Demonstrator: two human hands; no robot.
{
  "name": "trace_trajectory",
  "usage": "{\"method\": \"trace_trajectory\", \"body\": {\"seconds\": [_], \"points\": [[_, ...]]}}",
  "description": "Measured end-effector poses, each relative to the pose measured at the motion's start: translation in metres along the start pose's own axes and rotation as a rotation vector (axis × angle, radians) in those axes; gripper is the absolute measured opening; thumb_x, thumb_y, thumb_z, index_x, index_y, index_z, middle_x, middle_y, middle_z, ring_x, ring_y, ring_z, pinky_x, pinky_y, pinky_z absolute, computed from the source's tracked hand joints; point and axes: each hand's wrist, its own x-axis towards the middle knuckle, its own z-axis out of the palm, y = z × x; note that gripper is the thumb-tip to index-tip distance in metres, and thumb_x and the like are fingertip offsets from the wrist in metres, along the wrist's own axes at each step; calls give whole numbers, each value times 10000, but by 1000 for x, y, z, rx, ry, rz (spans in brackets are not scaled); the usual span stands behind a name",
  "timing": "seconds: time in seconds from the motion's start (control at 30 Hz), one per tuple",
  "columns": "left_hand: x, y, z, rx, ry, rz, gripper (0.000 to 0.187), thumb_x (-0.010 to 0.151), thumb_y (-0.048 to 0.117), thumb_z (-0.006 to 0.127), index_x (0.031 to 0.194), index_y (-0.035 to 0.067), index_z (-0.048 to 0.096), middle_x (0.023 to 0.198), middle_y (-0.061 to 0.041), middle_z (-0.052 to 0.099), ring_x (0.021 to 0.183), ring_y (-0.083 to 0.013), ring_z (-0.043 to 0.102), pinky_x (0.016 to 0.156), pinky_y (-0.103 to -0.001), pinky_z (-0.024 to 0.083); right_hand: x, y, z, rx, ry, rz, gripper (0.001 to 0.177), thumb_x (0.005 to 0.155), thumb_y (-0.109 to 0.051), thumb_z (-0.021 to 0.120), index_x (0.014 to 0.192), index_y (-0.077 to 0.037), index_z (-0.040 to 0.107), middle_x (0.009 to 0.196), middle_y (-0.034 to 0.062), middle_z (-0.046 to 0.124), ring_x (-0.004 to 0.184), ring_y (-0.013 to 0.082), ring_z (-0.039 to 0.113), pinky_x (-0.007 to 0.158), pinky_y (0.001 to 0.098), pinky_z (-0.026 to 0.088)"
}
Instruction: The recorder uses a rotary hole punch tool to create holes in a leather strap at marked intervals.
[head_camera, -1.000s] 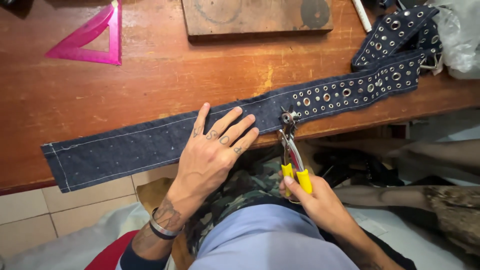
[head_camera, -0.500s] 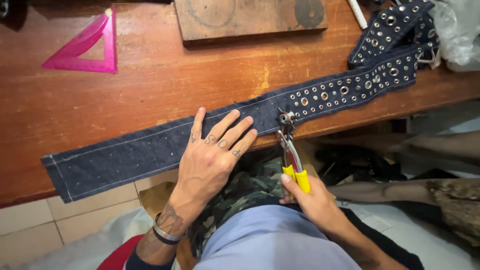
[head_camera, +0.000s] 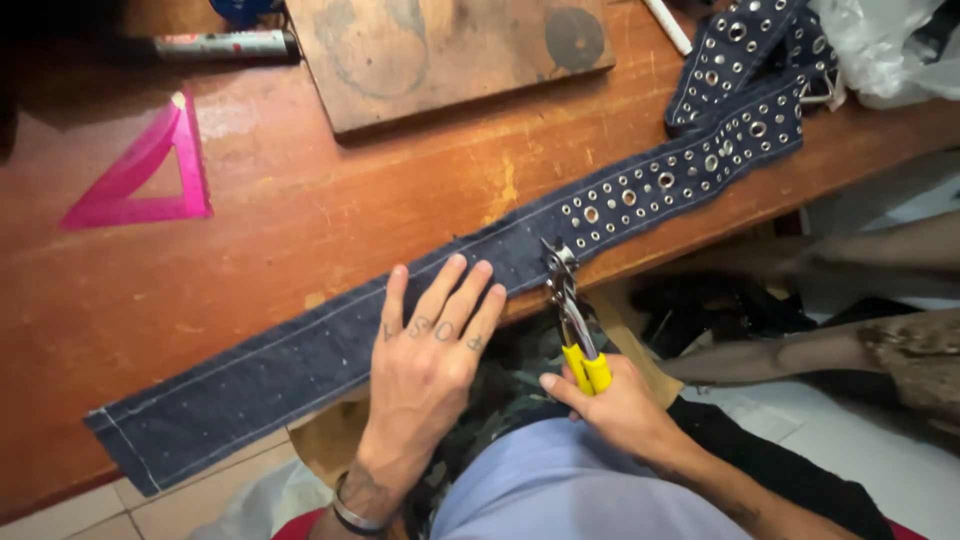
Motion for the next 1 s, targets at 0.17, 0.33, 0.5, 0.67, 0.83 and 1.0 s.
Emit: {"method": "trace_trajectory", "body": {"seconds": [0.17,0.33,0.5,0.67,0.83,1.0], "points": [[-1,0,-7,-33,-27,-8,419,903,118,602,1309,85,700,1430,-79,629,1393,-256,532,1203,-562,314,-2,6,1,1,-20,-8,302,850,-273,785,738,-17,669,598,55,640,534,143,621,526,327,511],[-2,-8,-5,-54,33,-58,350,947,210,659,1283,117,695,1416,-64,619,1380,-252,526,1174,-572,335,-7,-10,-12,72,-150,-70,243,885,-225,773,857,5,699,731,57,708,726,130,672,698,290,533],[1,-9,-8,-47,4,-13,362,941,225,695,1281,101,698,1427,-68,616,1382,-257,528,1164,-559,367,-26,-34,-24,445,-255,184,420,910,-232,569,1290,-96,682,1087,23,785,1021,93,734,910,261,575],[-2,-6,-8,-34,14,-26,357,944,231,701,1280,110,703,1430,-58,620,1387,-247,529,1175,-548,370,-25,-13,-19,141,-284,6,388,983,-280,597,1227,-8,728,985,84,722,857,117,615,790,263,496],[-6,-9,-7,-39,37,-26,361,957,227,707,1298,110,705,1430,-57,626,1394,-248,528,1181,-544,370,-22,-6,-10,176,-308,-70,398,1018,-294,591,1206,24,737,912,99,683,801,131,579,730,280,479],[-7,-11,-7,-48,53,-18,355,947,233,710,1282,116,705,1413,-56,634,1391,-250,537,1181,-560,368,-27,-27,-10,3,-237,-39,374,969,-328,585,1146,-34,733,988,51,790,874,105,688,823,246,548]]}}
